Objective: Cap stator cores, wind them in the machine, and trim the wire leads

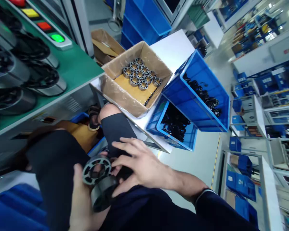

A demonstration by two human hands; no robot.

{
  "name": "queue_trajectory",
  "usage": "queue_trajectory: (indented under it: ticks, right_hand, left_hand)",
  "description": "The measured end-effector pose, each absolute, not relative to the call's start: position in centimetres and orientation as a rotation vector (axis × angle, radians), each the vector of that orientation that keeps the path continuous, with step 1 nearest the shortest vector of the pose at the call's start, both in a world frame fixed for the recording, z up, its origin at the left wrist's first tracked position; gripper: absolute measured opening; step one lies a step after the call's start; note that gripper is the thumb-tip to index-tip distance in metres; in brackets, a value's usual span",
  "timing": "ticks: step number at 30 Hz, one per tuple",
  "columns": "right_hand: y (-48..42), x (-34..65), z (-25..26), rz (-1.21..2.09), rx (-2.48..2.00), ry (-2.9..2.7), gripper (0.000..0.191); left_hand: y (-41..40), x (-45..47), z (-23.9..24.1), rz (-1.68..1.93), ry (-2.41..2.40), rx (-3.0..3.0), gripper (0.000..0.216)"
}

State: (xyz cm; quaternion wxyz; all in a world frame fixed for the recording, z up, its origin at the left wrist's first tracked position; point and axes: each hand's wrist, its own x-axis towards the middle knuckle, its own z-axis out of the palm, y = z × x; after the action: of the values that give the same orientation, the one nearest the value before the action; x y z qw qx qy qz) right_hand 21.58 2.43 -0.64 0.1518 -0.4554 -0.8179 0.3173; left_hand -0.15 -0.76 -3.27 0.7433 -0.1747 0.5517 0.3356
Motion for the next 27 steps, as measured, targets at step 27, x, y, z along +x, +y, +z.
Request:
queue_trajectory:
  ticks: [27]
  right_hand:
    - [7.6,47.8,-11.3,0.580,-2.288,-1.942,0.042]
  left_hand:
    - [2.2,0.8,-4.5,0.725,1.274,-0.303,0.048]
